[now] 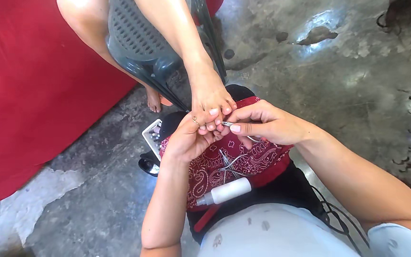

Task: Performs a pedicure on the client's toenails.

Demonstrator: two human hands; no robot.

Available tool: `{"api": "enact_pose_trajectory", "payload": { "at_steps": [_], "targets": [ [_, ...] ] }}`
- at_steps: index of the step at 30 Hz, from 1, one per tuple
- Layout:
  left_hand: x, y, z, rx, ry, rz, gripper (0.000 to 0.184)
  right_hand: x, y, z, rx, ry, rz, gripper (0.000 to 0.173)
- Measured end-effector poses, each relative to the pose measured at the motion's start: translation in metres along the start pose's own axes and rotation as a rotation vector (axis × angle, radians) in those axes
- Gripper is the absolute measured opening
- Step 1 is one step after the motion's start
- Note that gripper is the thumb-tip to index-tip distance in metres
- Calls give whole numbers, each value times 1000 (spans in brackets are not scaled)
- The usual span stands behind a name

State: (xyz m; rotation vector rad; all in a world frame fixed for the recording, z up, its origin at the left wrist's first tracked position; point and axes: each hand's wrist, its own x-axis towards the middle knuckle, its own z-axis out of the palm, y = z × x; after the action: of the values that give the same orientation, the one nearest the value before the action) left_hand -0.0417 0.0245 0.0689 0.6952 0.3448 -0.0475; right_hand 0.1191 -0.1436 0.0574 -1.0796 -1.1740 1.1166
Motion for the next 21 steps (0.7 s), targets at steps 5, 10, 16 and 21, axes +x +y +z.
{"api": "enact_pose_trajectory", "payload": {
  "at_steps": [5, 10, 16, 21],
  "targets": [
    [0, -1, -1, 19, -1, 2, 17, -3, 2, 7, -304, 74, -162, 20],
    [0, -2, -3, 70, -3, 15, 18, -10, 1, 10, -104, 97, -91, 23],
    [-1, -2, -2, 8, 3, 21, 18, -16, 0, 10, 332, 15, 120, 33],
    [0, -2, 1, 5, 32, 11, 17, -9, -10, 7, 327, 75, 209, 30]
  ]
}}
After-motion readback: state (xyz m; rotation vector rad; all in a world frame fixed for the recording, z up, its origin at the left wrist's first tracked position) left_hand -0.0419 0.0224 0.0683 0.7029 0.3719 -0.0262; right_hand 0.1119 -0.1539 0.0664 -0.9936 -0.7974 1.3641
